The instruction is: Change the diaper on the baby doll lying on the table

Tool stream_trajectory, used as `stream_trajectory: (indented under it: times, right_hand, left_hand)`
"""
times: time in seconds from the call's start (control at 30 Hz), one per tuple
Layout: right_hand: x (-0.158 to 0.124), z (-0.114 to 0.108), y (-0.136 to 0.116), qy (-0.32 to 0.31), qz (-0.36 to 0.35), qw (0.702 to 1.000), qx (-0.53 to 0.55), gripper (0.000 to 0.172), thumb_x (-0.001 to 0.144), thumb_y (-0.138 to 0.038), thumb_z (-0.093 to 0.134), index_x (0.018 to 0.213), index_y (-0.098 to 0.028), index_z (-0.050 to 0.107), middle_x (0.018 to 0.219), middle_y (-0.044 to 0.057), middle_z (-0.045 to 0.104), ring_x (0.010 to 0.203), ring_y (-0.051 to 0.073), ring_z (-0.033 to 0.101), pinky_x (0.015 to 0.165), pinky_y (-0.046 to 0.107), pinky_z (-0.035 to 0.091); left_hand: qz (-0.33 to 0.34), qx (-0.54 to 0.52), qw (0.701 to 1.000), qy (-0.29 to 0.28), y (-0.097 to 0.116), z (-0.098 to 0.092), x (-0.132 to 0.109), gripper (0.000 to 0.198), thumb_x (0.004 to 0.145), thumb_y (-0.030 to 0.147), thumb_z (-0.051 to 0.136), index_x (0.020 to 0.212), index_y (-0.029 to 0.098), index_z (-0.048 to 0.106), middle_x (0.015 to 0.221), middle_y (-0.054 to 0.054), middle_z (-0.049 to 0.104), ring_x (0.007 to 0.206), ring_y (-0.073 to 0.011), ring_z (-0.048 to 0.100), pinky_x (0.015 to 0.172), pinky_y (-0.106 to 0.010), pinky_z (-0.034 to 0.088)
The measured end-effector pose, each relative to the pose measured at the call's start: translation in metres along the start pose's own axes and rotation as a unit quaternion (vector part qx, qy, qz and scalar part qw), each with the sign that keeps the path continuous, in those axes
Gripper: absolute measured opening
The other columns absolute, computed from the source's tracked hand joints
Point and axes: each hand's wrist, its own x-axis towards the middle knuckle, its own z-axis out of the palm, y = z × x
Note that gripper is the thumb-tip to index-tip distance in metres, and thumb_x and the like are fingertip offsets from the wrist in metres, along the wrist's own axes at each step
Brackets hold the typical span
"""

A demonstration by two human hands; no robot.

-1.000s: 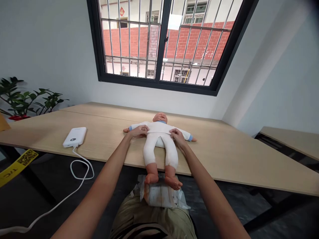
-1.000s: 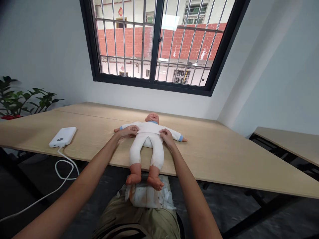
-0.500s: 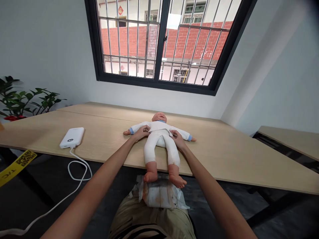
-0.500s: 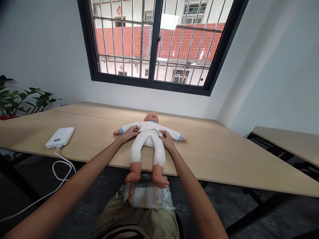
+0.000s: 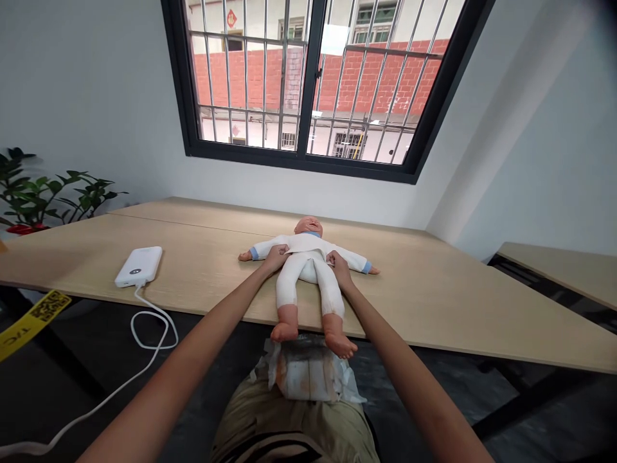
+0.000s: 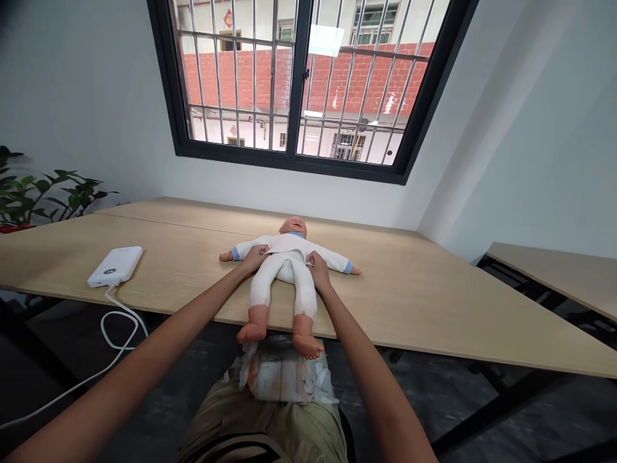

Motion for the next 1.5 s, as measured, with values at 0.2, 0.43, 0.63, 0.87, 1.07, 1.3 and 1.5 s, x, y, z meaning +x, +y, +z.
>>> stream_trajectory:
  times: [0.2,0.43,0.63,0.87,1.07,1.3,1.5]
  right_hand:
    - [0.000,-0.001,0.002,-0.019,-0.009,1.000,-0.017,0.007,0.061,-0.021,0.051,0.060,-0.022,0.045,0.072,0.006,0.055,0.077,0.020,0.044,0.075,0.034,0.038]
    - [0.000,-0.005,0.005,-0.021,-0.014,0.999,-0.027,0.006,0.060,-0.021,0.050,0.058,-0.021,0.044,0.069,0.004,0.054,0.074,0.019,0.041,0.073,0.031,0.035]
    - [0.001,-0.005,0.009,-0.017,-0.017,0.999,-0.040,0.007,0.061,-0.019,0.051,0.058,-0.021,0.044,0.067,0.004,0.052,0.072,0.018,0.039,0.070,0.030,0.033]
    - [-0.001,-0.003,0.013,-0.009,-0.025,0.998,-0.057,0.007,0.066,-0.014,0.047,0.062,-0.020,0.044,0.069,0.003,0.051,0.072,0.016,0.038,0.070,0.027,0.032]
    - [0.001,-0.001,0.016,0.004,-0.027,0.997,-0.070,0.009,0.066,-0.011,0.044,0.065,-0.020,0.044,0.068,0.001,0.049,0.071,0.015,0.038,0.069,0.026,0.032]
    - [0.002,0.001,0.021,0.046,-0.048,0.995,-0.077,0.012,0.064,-0.016,0.044,0.075,-0.021,0.044,0.075,0.000,0.048,0.073,0.016,0.043,0.071,0.027,0.036]
    - [0.000,-0.005,0.024,0.106,-0.014,0.985,-0.138,0.025,0.070,-0.034,0.056,0.087,-0.021,0.043,0.093,0.004,0.050,0.085,0.019,0.048,0.077,0.029,0.042]
  left_hand:
    - [-0.028,0.054,0.997,-0.039,0.007,-0.011,-0.004,0.028,0.065,0.024,0.066,0.054,0.020,0.041,0.049,0.005,0.038,0.046,-0.0075,0.031,0.046,-0.024,0.023]
    - [-0.068,0.028,0.990,-0.122,0.010,-0.033,-0.006,0.029,0.064,0.027,0.071,0.058,0.020,0.044,0.049,0.006,0.040,0.041,-0.0060,0.034,0.043,-0.023,0.020]
    - [-0.064,0.054,0.990,-0.116,-0.001,-0.041,-0.003,0.038,0.061,0.030,0.076,0.057,0.020,0.040,0.050,0.006,0.041,0.040,-0.0057,0.036,0.042,-0.022,0.021]
    - [-0.059,0.121,0.984,-0.114,0.006,-0.034,-0.007,0.037,0.066,0.032,0.072,0.057,0.020,0.037,0.048,0.005,0.036,0.042,-0.0060,0.031,0.045,-0.022,0.019]
    - [-0.039,0.118,0.986,-0.115,0.023,-0.031,-0.016,0.029,0.073,0.032,0.064,0.064,0.021,0.039,0.057,0.006,0.037,0.049,-0.0079,0.029,0.048,-0.023,0.024]
    - [0.080,0.253,0.963,0.047,0.070,0.000,-0.038,0.009,0.074,0.019,0.055,0.082,0.019,0.051,0.077,0.000,0.054,0.075,-0.0168,0.052,0.072,-0.029,0.045]
    - [0.197,0.502,0.797,-0.272,0.110,0.055,-0.074,0.082,0.066,0.012,0.068,0.140,0.031,0.041,0.153,-0.011,0.034,0.143,-0.0352,0.022,0.114,-0.060,0.015]
